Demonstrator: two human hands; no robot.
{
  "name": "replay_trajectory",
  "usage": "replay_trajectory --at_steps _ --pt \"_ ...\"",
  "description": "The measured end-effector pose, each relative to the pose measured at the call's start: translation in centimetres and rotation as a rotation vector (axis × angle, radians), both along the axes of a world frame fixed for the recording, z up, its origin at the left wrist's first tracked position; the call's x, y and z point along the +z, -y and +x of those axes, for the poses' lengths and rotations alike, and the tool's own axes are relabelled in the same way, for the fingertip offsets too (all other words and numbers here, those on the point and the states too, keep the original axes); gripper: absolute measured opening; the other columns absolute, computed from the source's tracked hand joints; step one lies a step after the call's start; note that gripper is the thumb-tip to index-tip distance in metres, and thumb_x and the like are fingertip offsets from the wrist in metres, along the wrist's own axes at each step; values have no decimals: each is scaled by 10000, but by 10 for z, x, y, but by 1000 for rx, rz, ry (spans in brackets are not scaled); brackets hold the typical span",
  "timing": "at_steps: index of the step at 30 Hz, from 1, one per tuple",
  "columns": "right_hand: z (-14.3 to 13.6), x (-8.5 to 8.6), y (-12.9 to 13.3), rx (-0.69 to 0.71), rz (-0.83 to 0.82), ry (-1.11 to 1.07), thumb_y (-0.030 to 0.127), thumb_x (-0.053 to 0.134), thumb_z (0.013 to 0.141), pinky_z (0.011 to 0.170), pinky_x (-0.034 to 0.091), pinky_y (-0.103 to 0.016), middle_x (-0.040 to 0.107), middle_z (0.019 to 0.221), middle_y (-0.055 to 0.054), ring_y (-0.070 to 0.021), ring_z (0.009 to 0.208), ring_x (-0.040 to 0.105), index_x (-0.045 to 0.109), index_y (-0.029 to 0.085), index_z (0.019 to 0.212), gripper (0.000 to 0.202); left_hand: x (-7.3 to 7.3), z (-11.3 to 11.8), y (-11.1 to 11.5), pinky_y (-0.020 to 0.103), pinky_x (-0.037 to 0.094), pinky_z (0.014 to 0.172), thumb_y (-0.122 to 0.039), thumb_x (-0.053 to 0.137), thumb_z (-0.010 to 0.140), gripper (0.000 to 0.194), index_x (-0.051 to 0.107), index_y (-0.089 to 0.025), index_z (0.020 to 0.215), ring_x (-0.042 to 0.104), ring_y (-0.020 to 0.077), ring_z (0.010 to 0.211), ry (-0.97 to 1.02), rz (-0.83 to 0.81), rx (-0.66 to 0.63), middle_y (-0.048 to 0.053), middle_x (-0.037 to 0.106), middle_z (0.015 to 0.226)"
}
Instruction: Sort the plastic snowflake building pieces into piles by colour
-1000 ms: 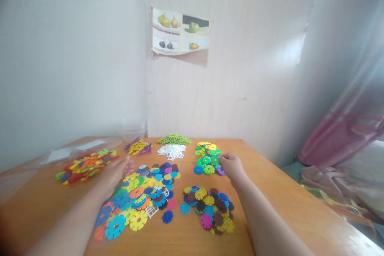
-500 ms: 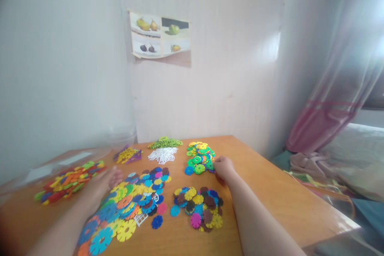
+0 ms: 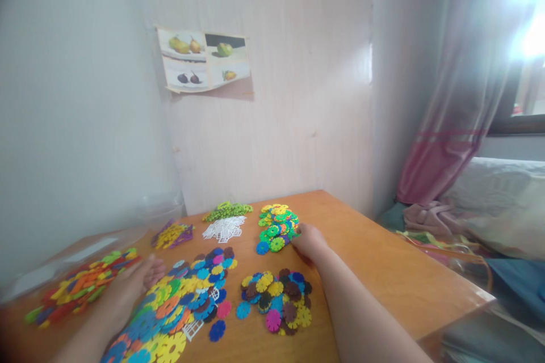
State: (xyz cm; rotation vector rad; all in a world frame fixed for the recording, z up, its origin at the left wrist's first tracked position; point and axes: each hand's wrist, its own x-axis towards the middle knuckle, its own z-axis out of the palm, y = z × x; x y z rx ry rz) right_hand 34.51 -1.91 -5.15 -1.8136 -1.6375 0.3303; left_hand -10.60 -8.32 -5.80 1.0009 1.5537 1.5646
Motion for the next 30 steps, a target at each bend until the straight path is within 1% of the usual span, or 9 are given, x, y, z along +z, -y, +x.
replay_trajectory --at_steps 3,7,9,11,15,21,24,26,30 --pt "3 0 -2 -22 -38 15 293 740 668 634 399 -256 701 760 -60 -223 791 641 697 197 792 163 2 1 1 319 579 826 -472 711 763 337 702 -152 871 733 225 856 -10 -6 -6 103 760 907" --pt "8 0 -7 -54 -66 24 283 679 709 636 394 -258 704 802 -86 -224 810 637 698 185 809 142 5 3 2 311 576 825 -439 683 799 298 701 -153 878 731 214 847 4 -33 11 103 760 897" --pt "11 0 -9 -85 -72 27 262 629 738 629 388 -263 704 816 -107 -226 809 636 696 173 793 124 5 3 1 320 578 827 -426 688 799 284 700 -154 878 732 219 850 12 -36 12 104 761 893" --pt "13 -1 -10 -105 -76 28 232 606 739 619 381 -265 700 803 -119 -227 796 634 691 165 753 110 4 3 0 334 582 831 -419 704 784 272 700 -161 869 734 229 858 16 -28 17 100 763 899" --pt "13 -3 -12 -90 -69 17 175 606 709 613 375 -255 687 722 -91 -209 745 623 682 168 699 77 4 3 0 339 587 830 -425 719 762 273 702 -170 858 736 235 860 -1 -26 24 95 763 900" --pt "9 -6 -14 -69 -39 -21 144 578 725 599 364 -237 678 684 -62 -179 703 602 675 168 686 107 5 4 4 362 583 849 -465 727 738 324 707 -167 862 733 243 857 -18 -12 17 97 763 888" --pt "9 -6 -14 -69 -30 -36 155 572 728 584 348 -237 679 687 -63 -174 696 597 669 167 677 110 3 3 4 368 578 860 -484 744 713 368 702 -160 882 731 248 881 -29 11 11 100 761 911" --pt "11 -5 -14 -81 -18 -44 184 566 739 583 344 -243 691 733 -70 -179 708 598 678 172 710 117 1 2 3 369 575 863 -498 744 707 399 697 -151 897 730 247 885 -39 21 8 104 759 909" --pt "11 -1 -10 -112 14 -61 259 522 789 588 342 -254 698 793 -86 -195 746 604 689 183 786 184 1 2 3 360 578 827 -508 745 696 415 692 -145 891 729 230 816 -49 21 24 95 754 845"
